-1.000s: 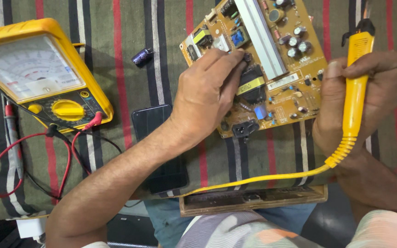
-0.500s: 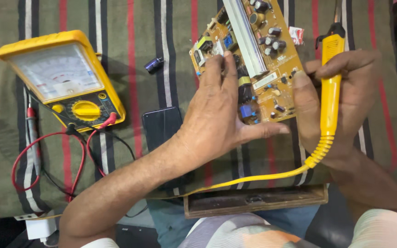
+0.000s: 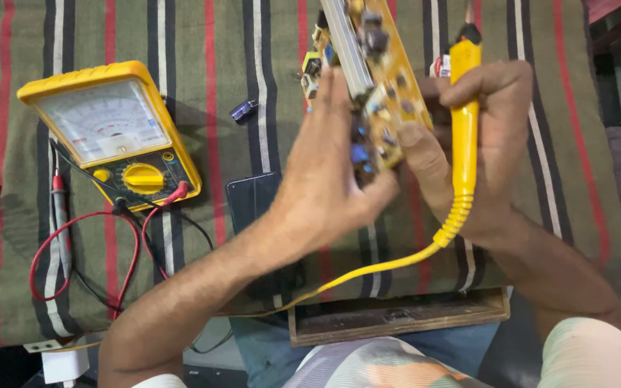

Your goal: The person uses a soldering iron to remove and replace small electronic components on a circuit board. They flip the board to access both sides, heat solder joints, and manipulate capacitors and other parts with their hands and the tool.

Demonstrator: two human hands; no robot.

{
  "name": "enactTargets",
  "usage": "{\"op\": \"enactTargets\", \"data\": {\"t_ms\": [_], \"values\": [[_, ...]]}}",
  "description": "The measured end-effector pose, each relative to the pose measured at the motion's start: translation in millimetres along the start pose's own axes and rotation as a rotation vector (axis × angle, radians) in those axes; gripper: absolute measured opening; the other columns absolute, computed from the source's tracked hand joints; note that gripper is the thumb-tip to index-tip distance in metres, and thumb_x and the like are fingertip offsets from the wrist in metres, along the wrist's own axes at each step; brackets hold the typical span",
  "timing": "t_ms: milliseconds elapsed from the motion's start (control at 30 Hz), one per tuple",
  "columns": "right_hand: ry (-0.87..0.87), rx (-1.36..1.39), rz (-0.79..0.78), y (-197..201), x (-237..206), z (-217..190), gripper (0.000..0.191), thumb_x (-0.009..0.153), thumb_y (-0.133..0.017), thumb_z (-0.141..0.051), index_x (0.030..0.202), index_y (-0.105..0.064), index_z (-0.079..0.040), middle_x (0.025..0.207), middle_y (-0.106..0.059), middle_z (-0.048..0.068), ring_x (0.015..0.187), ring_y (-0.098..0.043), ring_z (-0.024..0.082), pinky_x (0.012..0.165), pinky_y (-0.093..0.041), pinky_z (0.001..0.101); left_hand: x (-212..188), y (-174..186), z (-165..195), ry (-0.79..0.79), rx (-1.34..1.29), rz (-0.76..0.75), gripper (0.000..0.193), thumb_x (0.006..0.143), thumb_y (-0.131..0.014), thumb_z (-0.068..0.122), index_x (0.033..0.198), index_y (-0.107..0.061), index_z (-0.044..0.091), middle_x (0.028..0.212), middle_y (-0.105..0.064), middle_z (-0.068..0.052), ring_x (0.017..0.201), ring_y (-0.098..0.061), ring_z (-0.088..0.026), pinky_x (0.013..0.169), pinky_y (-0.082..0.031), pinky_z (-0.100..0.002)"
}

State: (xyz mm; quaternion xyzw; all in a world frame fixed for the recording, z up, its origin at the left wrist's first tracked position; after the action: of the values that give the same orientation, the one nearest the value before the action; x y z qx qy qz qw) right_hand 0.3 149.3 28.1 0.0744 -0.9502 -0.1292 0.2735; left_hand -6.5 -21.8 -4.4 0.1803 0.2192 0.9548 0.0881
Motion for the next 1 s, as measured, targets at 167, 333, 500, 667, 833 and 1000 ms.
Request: {"op": "enactTargets", "data": {"t_ms": [167, 333, 500, 667, 833, 1000], "values": [[0.114, -0.062, -0.064, -18.9, 16.4, 24.4, 0.037, 0.110, -0.067, -0.008, 0.127, -0.035, -0.008, 0.123, -0.053, 0.016, 0.101, -0.054, 0.012, 0.090, -0.048, 0.0248, 17.0, 23.9, -18.2, -0.019, -0.086, 0.066, 0.104, 0.085, -0.073, 0.024, 0.164, -0.013, -0.007, 0.153, -0.047, -0.031, 0.144, -0.051, -0.039, 0.123, -0.044, -0.045], [0.238, 0.151, -0.192, -42.3, 31.1, 38.6, 0.030, 0.112, -0.054, 0.000, 0.126, -0.028, -0.008, 0.155, -0.044, 0.028, 0.130, -0.060, 0.022, 0.103, -0.062, 0.0315, 24.6, 43.2, -16.2, -0.109, -0.134, 0.046, 0.091, 0.083, -0.069, 0.015, 0.157, -0.020, -0.005, 0.149, -0.049, -0.027, 0.139, -0.052, -0.033, 0.116, -0.043, -0.044], [0.369, 0.150, -0.223, -59.6, 48.1, 43.0, 0.029, 0.111, -0.050, 0.008, 0.122, -0.028, -0.009, 0.159, -0.039, 0.029, 0.120, -0.070, 0.019, 0.094, -0.063, 0.0267, 30.1, 52.4, -24.9, -0.058, -0.531, -0.037, 0.073, 0.086, -0.054, 0.004, 0.157, -0.034, 0.001, 0.136, -0.062, -0.010, 0.123, -0.058, -0.016, 0.110, -0.048, -0.031], [0.257, -0.282, -0.059, -54.7, 57.7, 64.7, 0.042, 0.100, -0.074, 0.002, 0.117, -0.037, -0.006, 0.135, -0.051, 0.027, 0.128, -0.058, 0.028, 0.104, -0.053, 0.0368, 44.6, 63.2, -64.4, 0.227, -0.927, -0.005, 0.044, 0.088, -0.065, 0.000, 0.132, -0.061, -0.002, 0.113, -0.068, -0.009, 0.103, -0.065, -0.018, 0.092, -0.055, -0.035], [0.275, -0.194, 0.084, -20.6, 62.1, 91.9, 0.045, 0.115, -0.076, -0.006, 0.126, -0.033, -0.009, 0.164, -0.042, 0.026, 0.154, -0.042, 0.027, 0.123, -0.038, 0.0362, 46.2, 53.7, -94.9, 0.494, -1.092, 0.043, 0.034, 0.080, -0.068, 0.005, 0.113, -0.065, 0.002, 0.099, -0.070, -0.009, 0.089, -0.071, -0.020, 0.078, -0.062, -0.038], [0.212, -0.352, 0.053, 16.0, 31.2, 111.1, 0.053, 0.105, -0.078, -0.003, 0.126, -0.030, -0.007, 0.165, -0.042, 0.031, 0.151, -0.043, 0.035, 0.123, -0.034, 0.0415, 49.0, 37.1, -116.7, 0.568, -1.243, 0.046, 0.030, 0.080, -0.069, 0.006, 0.109, -0.066, 0.000, 0.094, -0.070, -0.011, 0.083, -0.071, -0.024, 0.077, -0.063, -0.043]]}}
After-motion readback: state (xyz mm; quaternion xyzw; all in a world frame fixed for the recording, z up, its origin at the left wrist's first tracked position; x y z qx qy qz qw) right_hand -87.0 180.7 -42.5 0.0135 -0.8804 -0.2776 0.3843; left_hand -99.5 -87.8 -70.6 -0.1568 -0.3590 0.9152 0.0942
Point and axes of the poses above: each hand's wrist, its own x-axis towards the middle knuckle, its own y-axis out of the back of the hand, z = x × y, the point moved 4 cm from there along x, towards the middle knuckle
